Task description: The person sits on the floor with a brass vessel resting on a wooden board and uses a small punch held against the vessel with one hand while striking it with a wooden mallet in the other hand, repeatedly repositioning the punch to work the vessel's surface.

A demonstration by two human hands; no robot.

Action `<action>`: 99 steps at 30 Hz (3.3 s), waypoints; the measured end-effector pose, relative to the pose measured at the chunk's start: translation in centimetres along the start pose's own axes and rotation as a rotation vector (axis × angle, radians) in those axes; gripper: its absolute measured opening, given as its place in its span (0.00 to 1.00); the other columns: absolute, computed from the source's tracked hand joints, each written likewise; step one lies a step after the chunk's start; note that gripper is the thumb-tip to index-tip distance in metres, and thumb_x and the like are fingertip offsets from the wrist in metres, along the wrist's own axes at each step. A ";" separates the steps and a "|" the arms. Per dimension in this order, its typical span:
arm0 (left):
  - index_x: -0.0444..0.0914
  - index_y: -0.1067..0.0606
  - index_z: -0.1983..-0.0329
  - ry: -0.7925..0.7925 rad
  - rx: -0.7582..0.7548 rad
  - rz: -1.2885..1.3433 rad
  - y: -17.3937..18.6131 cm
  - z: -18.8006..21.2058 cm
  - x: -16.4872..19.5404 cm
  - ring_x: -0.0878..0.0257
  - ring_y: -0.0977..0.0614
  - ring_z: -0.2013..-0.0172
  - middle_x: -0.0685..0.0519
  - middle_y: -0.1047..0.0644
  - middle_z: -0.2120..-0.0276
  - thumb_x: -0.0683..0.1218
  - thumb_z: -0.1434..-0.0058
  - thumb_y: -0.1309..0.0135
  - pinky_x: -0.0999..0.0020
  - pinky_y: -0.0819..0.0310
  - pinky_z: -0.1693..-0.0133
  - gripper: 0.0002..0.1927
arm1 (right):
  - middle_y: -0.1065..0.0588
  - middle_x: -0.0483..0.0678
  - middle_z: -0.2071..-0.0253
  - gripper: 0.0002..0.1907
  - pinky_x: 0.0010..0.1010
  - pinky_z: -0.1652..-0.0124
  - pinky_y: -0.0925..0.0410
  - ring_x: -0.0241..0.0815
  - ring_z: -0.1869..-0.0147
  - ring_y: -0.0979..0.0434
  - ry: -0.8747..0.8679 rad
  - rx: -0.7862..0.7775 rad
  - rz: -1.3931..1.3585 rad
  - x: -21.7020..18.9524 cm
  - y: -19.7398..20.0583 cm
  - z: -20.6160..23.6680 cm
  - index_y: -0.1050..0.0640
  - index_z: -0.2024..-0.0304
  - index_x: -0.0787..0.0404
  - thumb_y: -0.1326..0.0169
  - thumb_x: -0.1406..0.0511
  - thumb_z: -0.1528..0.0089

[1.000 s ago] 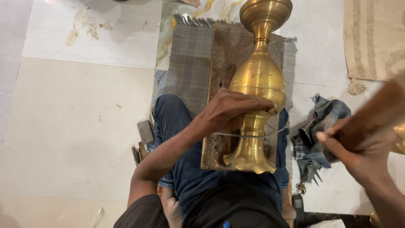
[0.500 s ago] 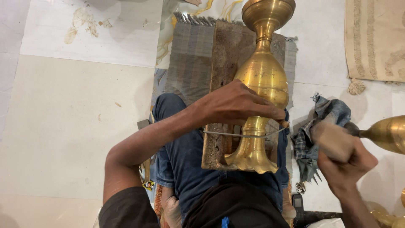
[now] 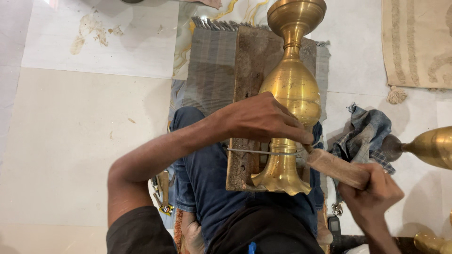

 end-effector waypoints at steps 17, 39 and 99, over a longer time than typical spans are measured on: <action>0.35 0.28 0.44 0.665 1.347 1.037 -7.0 5.3 11.8 0.58 0.14 0.57 0.46 0.18 0.59 0.33 0.34 0.43 0.65 0.17 0.55 0.16 | 0.18 0.50 0.67 0.07 0.32 0.59 0.23 0.39 0.61 0.16 -0.497 -0.320 -0.875 -3.5 -2.7 3.7 0.19 0.66 0.68 0.37 0.78 0.46; 0.31 0.30 0.42 0.620 1.192 0.457 -1.6 -1.7 5.9 0.57 0.13 0.52 0.44 0.17 0.54 0.29 0.31 0.47 0.65 0.11 0.52 0.17 | 0.21 0.47 0.66 0.09 0.25 0.62 0.28 0.35 0.65 0.21 -0.330 0.071 -0.730 0.1 -7.8 4.0 0.20 0.61 0.67 0.34 0.70 0.41; 0.54 0.26 0.38 0.393 -0.226 0.102 3.6 -6.3 1.2 0.67 0.13 0.70 0.60 0.14 0.65 0.35 0.42 0.44 0.68 0.20 0.72 0.30 | 0.23 0.45 0.72 0.14 0.27 0.70 0.32 0.33 0.71 0.25 -0.503 -0.308 -0.614 2.9 -4.4 -0.3 0.20 0.59 0.65 0.34 0.71 0.47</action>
Point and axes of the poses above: each hand's wrist, its own z-axis away from the middle knuckle, its own y-axis out of the back of the hand, x = y × z, the point moved 3 cm from there along -z, towards the middle knuckle
